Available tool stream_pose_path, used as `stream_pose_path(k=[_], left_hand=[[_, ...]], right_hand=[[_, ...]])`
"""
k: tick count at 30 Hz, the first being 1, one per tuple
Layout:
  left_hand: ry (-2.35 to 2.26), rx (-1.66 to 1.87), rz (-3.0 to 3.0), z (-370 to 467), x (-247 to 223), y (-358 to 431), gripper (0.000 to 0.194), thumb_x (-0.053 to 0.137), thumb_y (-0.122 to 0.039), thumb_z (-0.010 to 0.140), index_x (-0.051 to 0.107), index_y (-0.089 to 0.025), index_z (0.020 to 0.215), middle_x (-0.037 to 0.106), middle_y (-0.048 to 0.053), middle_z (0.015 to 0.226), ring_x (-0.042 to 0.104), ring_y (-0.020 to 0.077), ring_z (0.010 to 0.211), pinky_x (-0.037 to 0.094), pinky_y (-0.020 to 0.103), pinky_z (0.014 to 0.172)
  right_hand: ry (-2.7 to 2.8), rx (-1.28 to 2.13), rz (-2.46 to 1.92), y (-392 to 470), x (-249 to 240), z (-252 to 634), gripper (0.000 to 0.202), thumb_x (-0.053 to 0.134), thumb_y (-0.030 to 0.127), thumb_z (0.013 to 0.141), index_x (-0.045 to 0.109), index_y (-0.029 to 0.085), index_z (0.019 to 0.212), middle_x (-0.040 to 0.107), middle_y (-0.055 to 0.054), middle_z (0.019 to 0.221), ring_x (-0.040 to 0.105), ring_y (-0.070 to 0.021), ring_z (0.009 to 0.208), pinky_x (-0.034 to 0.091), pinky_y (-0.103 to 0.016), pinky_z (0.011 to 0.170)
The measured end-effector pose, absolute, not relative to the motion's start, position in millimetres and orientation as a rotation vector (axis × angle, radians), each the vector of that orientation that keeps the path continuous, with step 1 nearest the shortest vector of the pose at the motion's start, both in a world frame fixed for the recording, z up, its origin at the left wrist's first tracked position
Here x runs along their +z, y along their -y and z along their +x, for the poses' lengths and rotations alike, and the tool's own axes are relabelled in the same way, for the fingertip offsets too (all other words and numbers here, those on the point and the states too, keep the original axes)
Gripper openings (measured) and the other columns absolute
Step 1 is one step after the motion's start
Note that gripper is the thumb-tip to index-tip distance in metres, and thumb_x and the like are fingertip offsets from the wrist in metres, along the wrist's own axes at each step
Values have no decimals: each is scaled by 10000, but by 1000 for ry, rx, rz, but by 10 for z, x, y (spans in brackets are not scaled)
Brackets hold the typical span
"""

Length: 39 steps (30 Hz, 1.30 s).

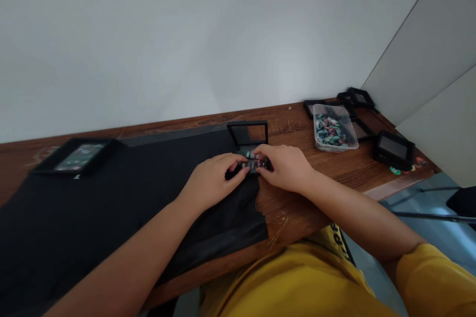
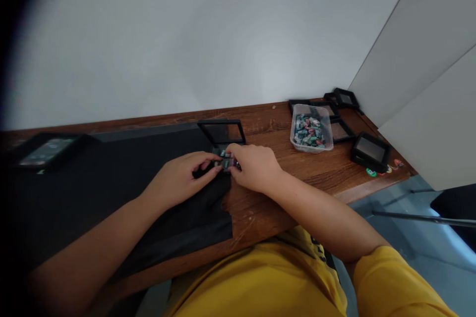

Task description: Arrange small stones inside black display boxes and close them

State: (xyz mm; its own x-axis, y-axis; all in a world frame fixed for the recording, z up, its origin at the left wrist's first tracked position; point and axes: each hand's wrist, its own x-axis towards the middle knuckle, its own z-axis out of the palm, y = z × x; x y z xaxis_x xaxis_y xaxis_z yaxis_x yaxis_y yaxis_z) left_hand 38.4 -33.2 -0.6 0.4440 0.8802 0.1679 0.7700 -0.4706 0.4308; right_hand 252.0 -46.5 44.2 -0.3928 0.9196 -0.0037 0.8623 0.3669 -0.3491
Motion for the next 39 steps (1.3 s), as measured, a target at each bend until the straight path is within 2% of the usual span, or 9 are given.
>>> stream_pose_path(k=[12,16,22,28,39], left_hand=[[-1427,675,2393,310,-46,313,490,477,-601,974,776,-225,1072,672,35,783,641,229,734,503,335,703],[-1438,760,2360,266,-44,309,480,499,-591,977,778,-218,1091,656,27,770,623,221,719,503,338,720],[-1421,791,2324,232,-66,294,446,524,-566,973,780,-233,1123,637,12,757,588,200,675,488,321,689],[-1389,726,2333,220,-109,263,483,520,-615,963,797,-244,1097,639,13,740,566,193,644,464,307,644],[-1373,670,2387,230,-114,277,494,494,-618,976,791,-257,1137,640,8,756,569,180,657,460,292,637]], right_hand=[[2398,455,-1576,447,424,2551,338,674,326,936,662,262,1269,796,-25,1157,731,-263,1045,482,-332,779],[2326,444,-1567,430,443,2572,338,695,316,919,671,265,1252,798,-8,1144,726,-262,1040,469,-331,776],[2230,472,-1553,414,462,2607,364,724,278,891,671,254,1250,799,-9,1122,710,-207,884,443,-303,727],[2323,521,-1475,413,419,2584,302,724,276,897,686,265,1197,805,13,1096,704,-183,836,404,-289,686],[2405,494,-1494,413,422,2585,346,719,286,900,677,278,1243,813,17,1093,729,-226,942,410,-303,691]])
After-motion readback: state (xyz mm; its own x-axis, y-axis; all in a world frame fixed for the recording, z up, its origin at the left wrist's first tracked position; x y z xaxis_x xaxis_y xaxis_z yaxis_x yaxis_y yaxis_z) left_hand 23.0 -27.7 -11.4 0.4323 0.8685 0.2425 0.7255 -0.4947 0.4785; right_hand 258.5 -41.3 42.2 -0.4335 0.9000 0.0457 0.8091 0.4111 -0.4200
